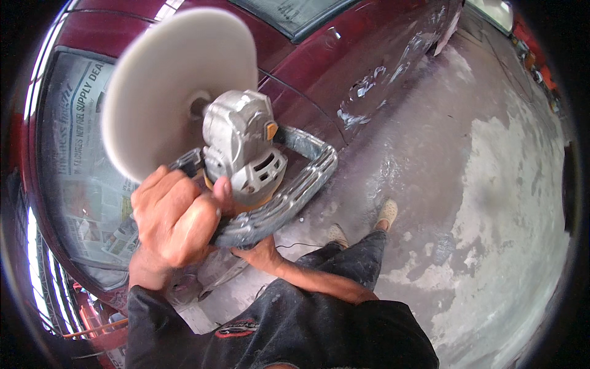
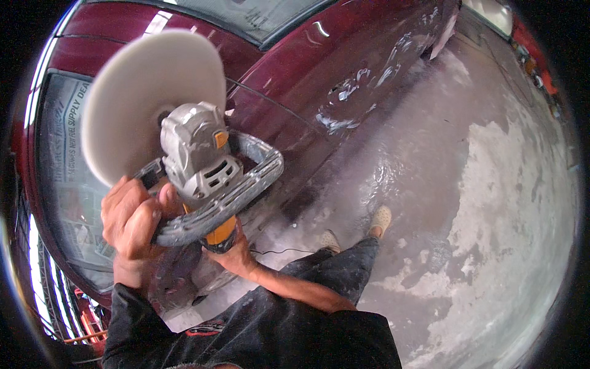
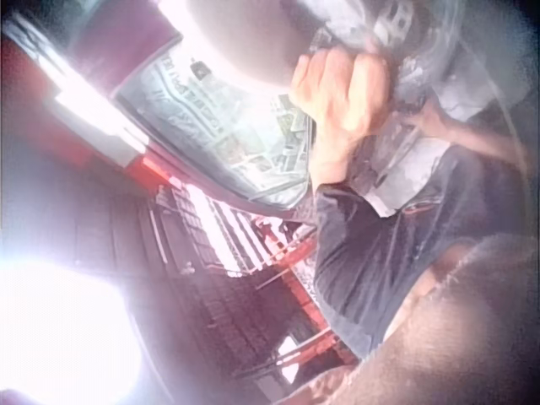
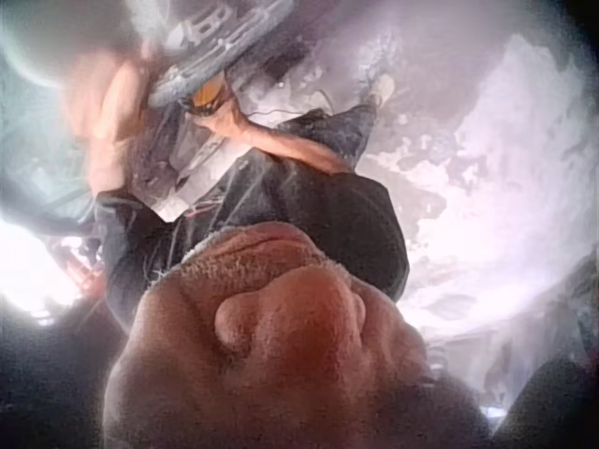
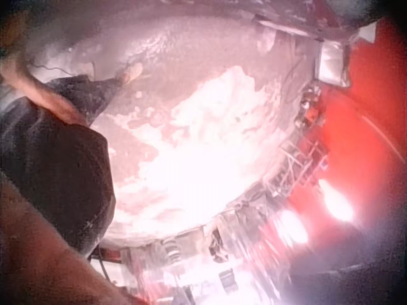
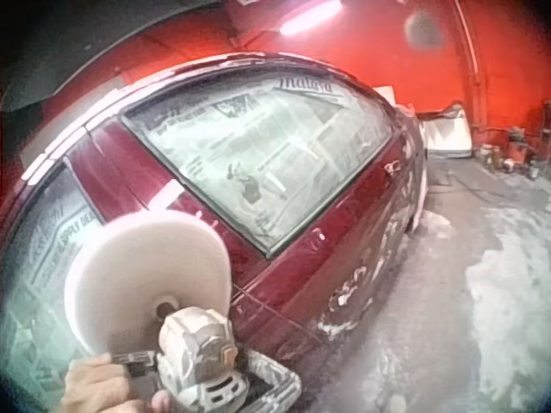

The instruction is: The person applies a white polishing compound by hand to the rear quarter panel and trunk of a maroon sedan, then uses a yellow orbital polisher to buff the treated areas. The person moves around the vehicle to reach different sections while holding a small container of compound.

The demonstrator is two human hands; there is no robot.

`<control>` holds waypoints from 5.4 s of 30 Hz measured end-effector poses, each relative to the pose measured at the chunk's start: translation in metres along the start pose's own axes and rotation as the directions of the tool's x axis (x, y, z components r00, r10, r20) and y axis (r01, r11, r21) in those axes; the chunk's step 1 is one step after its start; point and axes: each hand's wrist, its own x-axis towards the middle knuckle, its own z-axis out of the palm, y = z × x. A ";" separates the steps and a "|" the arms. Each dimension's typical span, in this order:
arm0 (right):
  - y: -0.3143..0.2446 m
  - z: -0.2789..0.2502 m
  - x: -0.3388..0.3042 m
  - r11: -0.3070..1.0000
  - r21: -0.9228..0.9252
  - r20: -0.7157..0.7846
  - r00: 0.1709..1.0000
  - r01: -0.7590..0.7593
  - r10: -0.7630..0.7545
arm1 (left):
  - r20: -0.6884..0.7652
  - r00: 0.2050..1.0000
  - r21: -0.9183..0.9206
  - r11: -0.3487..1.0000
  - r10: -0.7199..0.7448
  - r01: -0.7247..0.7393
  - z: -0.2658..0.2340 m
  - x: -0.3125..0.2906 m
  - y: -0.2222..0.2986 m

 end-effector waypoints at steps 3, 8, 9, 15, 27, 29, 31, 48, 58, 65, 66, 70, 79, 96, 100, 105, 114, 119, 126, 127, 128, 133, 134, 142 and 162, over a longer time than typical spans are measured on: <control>-0.010 -0.007 0.011 0.999 -0.035 -0.077 0.997 -0.025 0.022 | -0.090 0.995 0.010 0.999 0.045 -0.045 0.021 0.024 -0.008; -0.026 -0.032 0.038 0.999 -0.012 -0.158 0.987 0.030 -0.031 | -0.048 0.992 -0.021 0.993 0.117 -0.118 0.040 0.067 -0.017; -0.031 -0.036 0.041 0.999 0.016 -0.152 0.988 0.034 -0.031 | -0.058 0.992 -0.016 0.993 0.112 -0.113 0.043 0.071 -0.016; -0.041 -0.036 0.035 0.999 0.046 -0.166 0.986 0.021 -0.013 | -0.052 0.995 0.033 0.996 0.083 -0.081 0.039 0.071 -0.012; -0.029 -0.035 0.022 0.995 -0.051 -0.190 0.979 -0.081 0.070 | 0.003 0.999 -0.043 0.998 0.045 -0.045 0.031 0.052 -0.016; -0.051 -0.046 0.031 0.998 -0.020 -0.176 0.983 -0.061 0.057 | -0.015 0.997 -0.071 0.995 0.075 -0.075 0.034 0.066 -0.024; -0.051 -0.058 0.042 0.997 0.037 -0.151 0.986 -0.065 0.069 | -0.074 0.996 -0.106 0.993 0.041 -0.049 0.035 0.070 -0.033; -0.224 -0.079 0.093 0.919 -0.344 0.126 0.979 0.193 -0.159 | -0.597 0.721 -0.005 0.901 -0.351 0.434 -0.091 0.065 -0.088; -0.322 -0.057 0.153 0.892 -0.299 0.547 0.827 0.338 -0.130 | -0.801 0.288 -0.214 0.700 -0.526 0.682 -0.164 0.006 -0.127; -0.359 -0.047 0.180 0.910 -0.201 0.688 0.713 0.362 -0.132 | -0.798 0.131 -0.431 0.710 -0.588 0.557 -0.192 0.015 -0.146; -0.363 -0.047 0.182 0.904 -0.207 0.684 0.716 0.374 -0.139 | -0.788 0.148 -0.436 0.711 -0.598 0.552 -0.195 0.015 -0.153; -0.382 -0.043 0.189 0.868 -0.252 0.643 0.744 0.428 -0.180 | -0.768 0.172 -0.460 0.718 -0.617 0.522 -0.201 0.033 -0.175; -0.398 -0.060 0.212 0.850 -0.240 0.561 0.782 0.468 -0.272 | -0.738 0.252 -0.443 0.731 -0.626 0.518 -0.192 0.095 -0.217; -0.454 -0.182 0.295 0.907 -0.196 0.584 0.788 0.373 -0.198 | -0.753 0.113 -0.480 0.659 -0.649 0.579 -0.125 0.249 -0.205; -0.468 -0.215 0.314 0.908 -0.167 0.592 0.776 0.384 -0.219 | -0.754 0.105 -0.462 0.638 -0.648 0.616 -0.108 0.286 -0.205; -0.487 -0.254 0.328 0.903 -0.213 0.576 0.795 0.373 -0.192 | -0.749 0.096 -0.474 0.631 -0.656 0.614 -0.083 0.322 -0.211; -0.501 -0.316 0.335 0.906 -0.225 0.512 0.834 0.360 -0.204 | -0.668 0.150 -0.552 0.620 -0.729 0.558 -0.037 0.385 -0.203; -0.498 -0.359 0.327 0.932 -0.191 0.465 0.865 0.306 -0.189 | -0.623 0.145 -0.536 0.555 -0.769 0.636 0.001 0.414 -0.193; -0.527 -0.409 0.308 0.889 -0.405 0.295 0.951 0.211 -0.092 | -0.654 0.636 0.337 0.596 -0.408 0.729 0.072 0.437 -0.234; -0.536 -0.412 0.307 0.874 -0.438 0.270 0.958 0.209 -0.094 | -0.689 0.430 -0.087 0.656 -0.584 0.750 0.069 0.450 -0.219; -0.544 -0.411 0.306 0.866 -0.459 0.244 0.965 0.201 -0.095 | -0.615 0.240 -0.489 0.601 -0.752 0.632 0.060 0.460 -0.201; -0.567 -0.385 0.298 0.815 -0.547 0.277 0.960 0.191 -0.039 | -0.681 0.177 -0.552 0.657 -0.710 0.513 0.036 0.432 -0.189; -0.573 -0.379 0.297 0.782 -0.592 0.303 0.953 0.196 -0.010 | -0.685 0.157 -0.571 0.658 -0.711 0.491 0.030 0.424 -0.186; -0.534 -0.302 0.290 0.813 -0.502 0.549 0.835 0.293 0.038 | -0.718 -0.071 -0.480 0.419 -0.693 0.771 -0.032 0.301 -0.160; -0.490 -0.204 0.322 0.796 -0.280 0.775 0.616 0.537 -0.142 | -0.792 -0.071 -0.497 0.572 -0.607 0.653 -0.132 0.198 -0.172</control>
